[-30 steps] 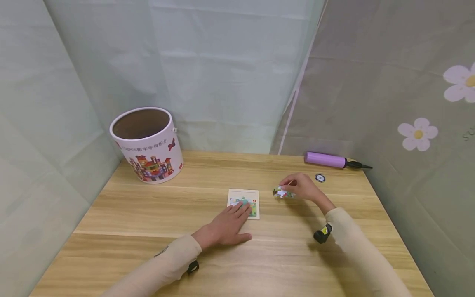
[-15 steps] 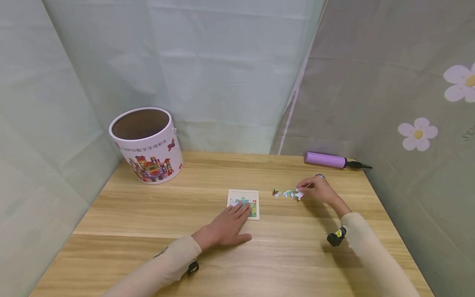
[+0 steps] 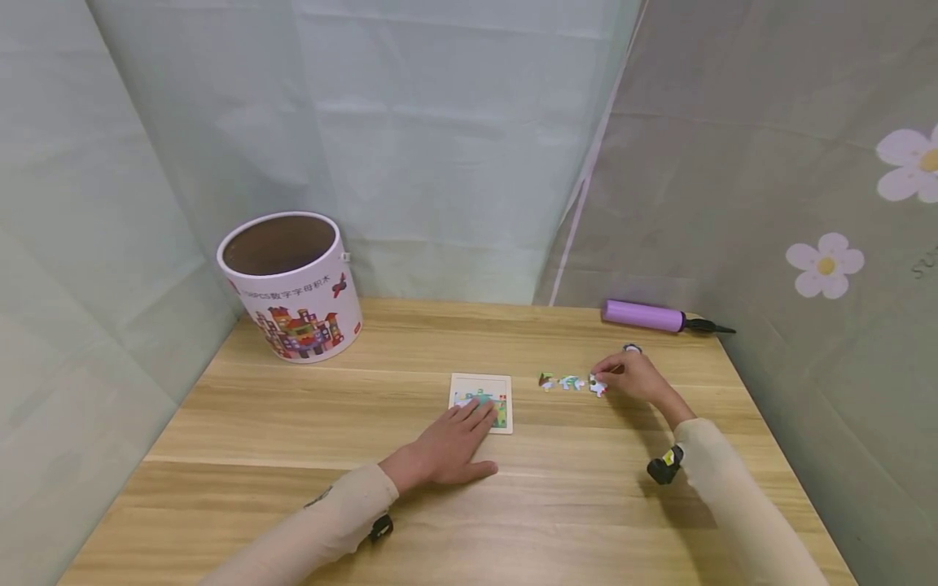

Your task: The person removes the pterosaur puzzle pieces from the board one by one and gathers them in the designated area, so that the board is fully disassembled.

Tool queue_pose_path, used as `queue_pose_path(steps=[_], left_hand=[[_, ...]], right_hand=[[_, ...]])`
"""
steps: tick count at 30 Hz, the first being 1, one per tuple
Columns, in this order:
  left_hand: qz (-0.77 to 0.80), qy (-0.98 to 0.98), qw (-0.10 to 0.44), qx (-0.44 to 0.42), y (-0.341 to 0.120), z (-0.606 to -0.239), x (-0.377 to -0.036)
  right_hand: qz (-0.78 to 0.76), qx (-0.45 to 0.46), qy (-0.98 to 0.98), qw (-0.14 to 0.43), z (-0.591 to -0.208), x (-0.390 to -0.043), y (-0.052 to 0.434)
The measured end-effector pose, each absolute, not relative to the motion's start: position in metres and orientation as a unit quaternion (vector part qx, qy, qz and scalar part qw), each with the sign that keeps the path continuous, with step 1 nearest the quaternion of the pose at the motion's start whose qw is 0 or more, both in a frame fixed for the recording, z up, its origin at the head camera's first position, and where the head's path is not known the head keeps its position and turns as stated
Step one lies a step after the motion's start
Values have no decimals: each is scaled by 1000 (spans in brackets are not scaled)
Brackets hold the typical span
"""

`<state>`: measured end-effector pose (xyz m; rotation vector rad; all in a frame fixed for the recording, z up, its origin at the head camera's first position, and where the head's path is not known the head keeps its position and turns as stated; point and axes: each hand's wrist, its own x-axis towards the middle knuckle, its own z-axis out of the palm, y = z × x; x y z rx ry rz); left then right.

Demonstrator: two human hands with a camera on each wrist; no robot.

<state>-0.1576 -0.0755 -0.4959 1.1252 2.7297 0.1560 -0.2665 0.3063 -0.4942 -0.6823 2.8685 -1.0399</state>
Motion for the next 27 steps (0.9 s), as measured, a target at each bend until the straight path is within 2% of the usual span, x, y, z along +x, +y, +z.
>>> queue_pose_path(steps=[19,23,27], left_hand=[[51,921,98,374,-75,-498,-159],[55,922,96,370,-74,-496,-158],[56,925,96,364,-73,-495,-157]], right_hand=[[-315,-191,930,14,-492,-271,304],[-314,-175,933,6,-484,-270,296],[-314,-195,929,3,-477,-267,280]])
